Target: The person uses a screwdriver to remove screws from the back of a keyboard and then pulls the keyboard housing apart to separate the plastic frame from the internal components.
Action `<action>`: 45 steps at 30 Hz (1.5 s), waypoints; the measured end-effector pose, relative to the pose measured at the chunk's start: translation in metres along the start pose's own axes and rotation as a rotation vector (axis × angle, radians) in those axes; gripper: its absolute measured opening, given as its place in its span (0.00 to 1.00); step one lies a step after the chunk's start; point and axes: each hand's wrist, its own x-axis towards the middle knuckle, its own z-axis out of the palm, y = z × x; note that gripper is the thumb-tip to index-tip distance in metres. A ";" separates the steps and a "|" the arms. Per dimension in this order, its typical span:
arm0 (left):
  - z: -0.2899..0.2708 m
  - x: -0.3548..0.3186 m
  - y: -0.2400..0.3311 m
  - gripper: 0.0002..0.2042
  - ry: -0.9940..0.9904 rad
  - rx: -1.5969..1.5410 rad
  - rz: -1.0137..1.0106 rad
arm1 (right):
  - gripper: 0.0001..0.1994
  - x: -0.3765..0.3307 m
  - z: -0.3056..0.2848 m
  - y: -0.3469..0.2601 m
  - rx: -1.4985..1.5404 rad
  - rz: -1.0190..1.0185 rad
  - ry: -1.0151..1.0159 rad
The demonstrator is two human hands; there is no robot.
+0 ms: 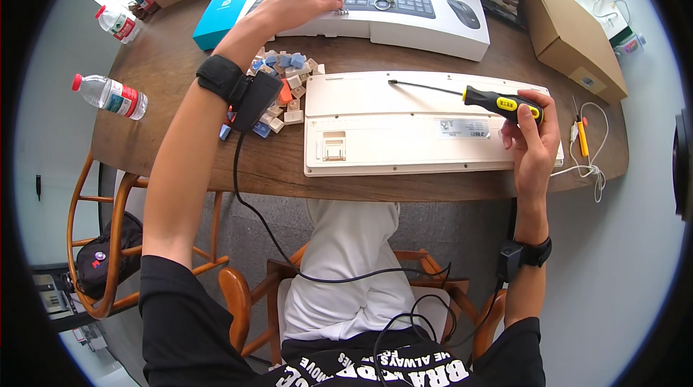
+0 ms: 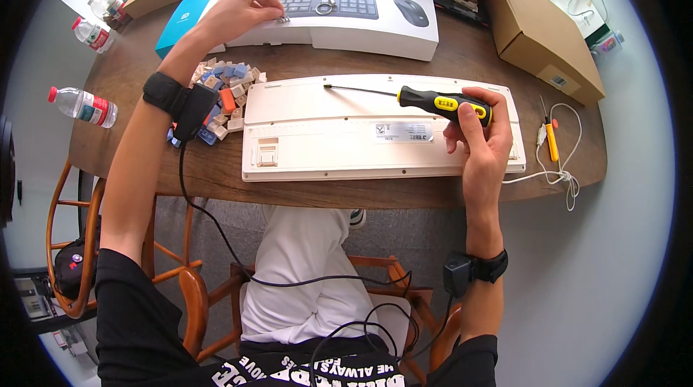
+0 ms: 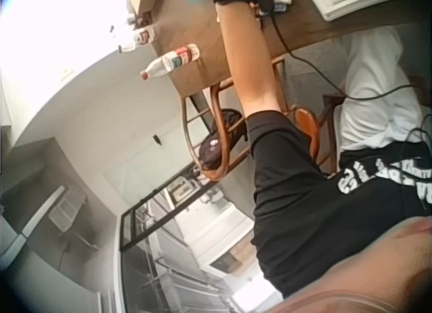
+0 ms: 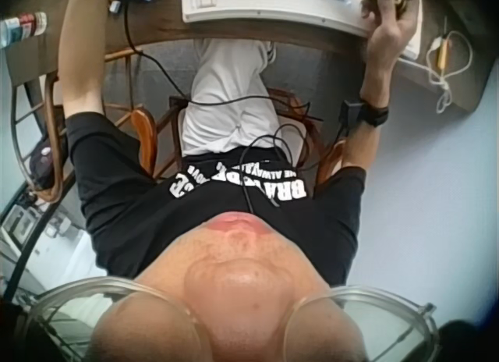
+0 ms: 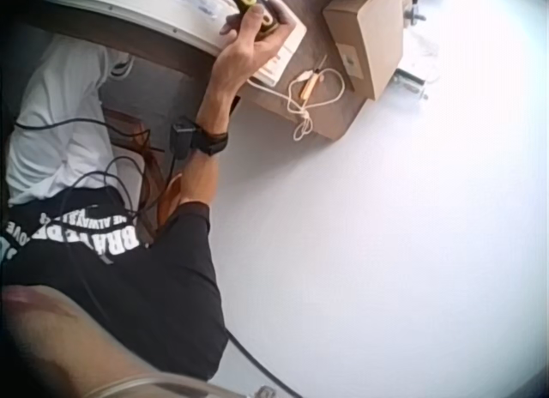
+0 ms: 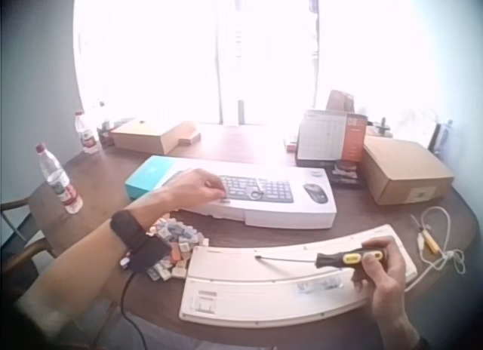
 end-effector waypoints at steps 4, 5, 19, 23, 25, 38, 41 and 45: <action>0.000 -0.003 -0.001 0.11 -0.008 0.032 0.003 | 0.12 -0.001 0.000 0.001 -0.005 -0.011 -0.006; 0.000 -0.004 -0.002 0.11 -0.009 0.034 0.002 | 0.12 -0.002 0.000 0.001 -0.003 -0.010 -0.006; 0.005 -0.008 -0.007 0.10 0.013 -0.008 -0.007 | 0.12 0.000 0.000 0.003 0.042 -0.015 0.000; 0.003 -0.008 -0.006 0.10 -0.015 0.006 -0.008 | 0.12 -0.001 0.002 0.002 0.033 -0.010 0.009; 0.003 -0.008 -0.004 0.09 -0.024 0.017 -0.026 | 0.11 -0.002 0.001 0.002 0.020 -0.014 0.016; 0.002 -0.007 -0.005 0.09 -0.054 -0.061 0.001 | 0.12 0.000 0.000 0.003 0.029 -0.034 -0.003; 0.004 -0.005 -0.003 0.09 -0.050 -0.047 -0.031 | 0.12 -0.001 0.000 0.003 0.029 -0.027 0.017; 0.002 -0.007 -0.005 0.10 -0.051 -0.028 -0.018 | 0.12 -0.001 -0.001 0.003 0.061 -0.028 -0.001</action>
